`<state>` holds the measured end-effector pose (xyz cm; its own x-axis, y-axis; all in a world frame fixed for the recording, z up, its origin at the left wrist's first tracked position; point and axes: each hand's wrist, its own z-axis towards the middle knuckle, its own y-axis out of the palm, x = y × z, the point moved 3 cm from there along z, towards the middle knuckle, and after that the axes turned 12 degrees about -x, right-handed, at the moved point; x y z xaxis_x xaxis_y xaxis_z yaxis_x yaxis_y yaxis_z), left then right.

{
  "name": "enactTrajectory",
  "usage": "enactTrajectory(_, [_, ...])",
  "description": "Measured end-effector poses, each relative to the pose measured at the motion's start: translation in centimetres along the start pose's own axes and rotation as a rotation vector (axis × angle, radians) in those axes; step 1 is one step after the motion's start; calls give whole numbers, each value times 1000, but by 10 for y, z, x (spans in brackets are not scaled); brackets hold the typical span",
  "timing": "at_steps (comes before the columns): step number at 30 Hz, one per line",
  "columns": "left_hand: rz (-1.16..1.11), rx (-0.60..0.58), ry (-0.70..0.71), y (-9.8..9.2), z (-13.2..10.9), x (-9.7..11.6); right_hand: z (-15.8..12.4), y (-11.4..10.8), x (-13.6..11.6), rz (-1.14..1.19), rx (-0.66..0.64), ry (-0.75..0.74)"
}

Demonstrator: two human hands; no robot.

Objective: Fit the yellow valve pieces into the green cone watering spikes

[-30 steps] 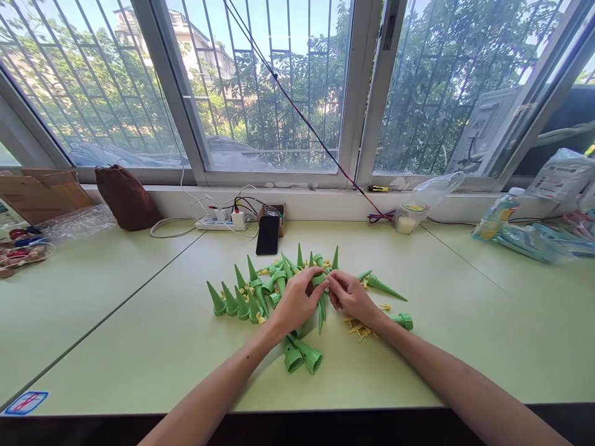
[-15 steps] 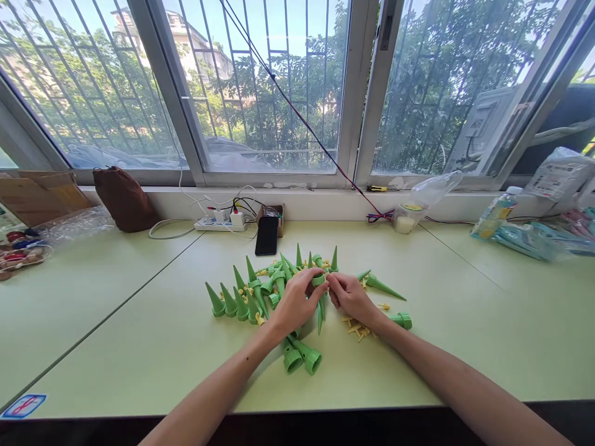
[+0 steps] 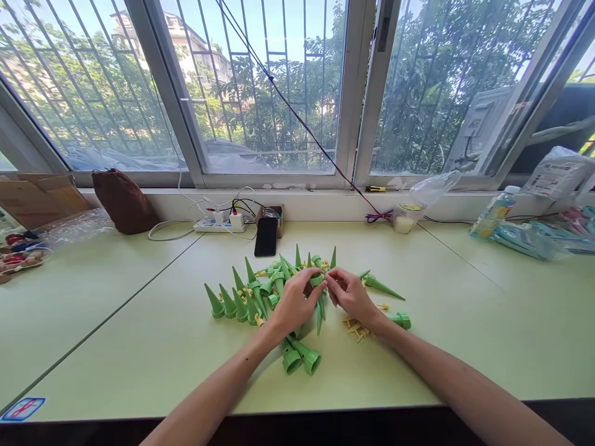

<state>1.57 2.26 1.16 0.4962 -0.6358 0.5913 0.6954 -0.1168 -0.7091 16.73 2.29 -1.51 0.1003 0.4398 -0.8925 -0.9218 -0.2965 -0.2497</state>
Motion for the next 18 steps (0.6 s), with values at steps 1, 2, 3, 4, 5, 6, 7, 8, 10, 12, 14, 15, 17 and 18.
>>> enactTrajectory(1, [4, -2, 1, 0, 0, 0, 0, 0, 1, -10, -3, 5])
enactTrajectory(2, [7, -3, 3, 0, 0, -1, 0, -1, 1, -17, -5, 10])
enactTrajectory(3, [10, -3, 6, 1, 0, -1, 0, -1, 2, -20, -7, 17])
enactTrajectory(4, [12, -3, 11, 1, 0, -1, 0, -1, 3, -22, -8, 25])
enactTrajectory(5, [13, -3, 16, 1, -1, -1, 0, -1, 4, -22, -8, 33])
enactTrajectory(6, [13, -3, 21, 1, -1, -1, 0, -1, 4, -23, -8, 39])
enactTrajectory(7, [13, -5, 24, 1, -1, -1, 0, -1, 4, -26, -9, 42])
enactTrajectory(8, [12, -6, 26, 1, -1, -1, 0, -1, 4, -29, -9, 43])
enactTrajectory(10, [9, -11, 26, 1, 0, 0, 0, -1, 4, -34, -6, 40])
enactTrajectory(12, [7, -8, 25, 1, 0, 1, -1, -1, 2, -38, -2, 36])
enactTrajectory(14, [5, -4, 29, 1, 0, 2, -1, -1, 0, -40, -3, 29])
enactTrajectory(15, [6, -1, 32, 0, 0, 3, -1, -1, -1, -39, -7, 26])
enactTrajectory(17, [9, 2, 39, 0, 0, 4, -1, -1, -1, -37, -13, 22])
enactTrajectory(18, [12, 1, 42, 0, 0, 4, -1, -1, -1, -36, -14, 21])
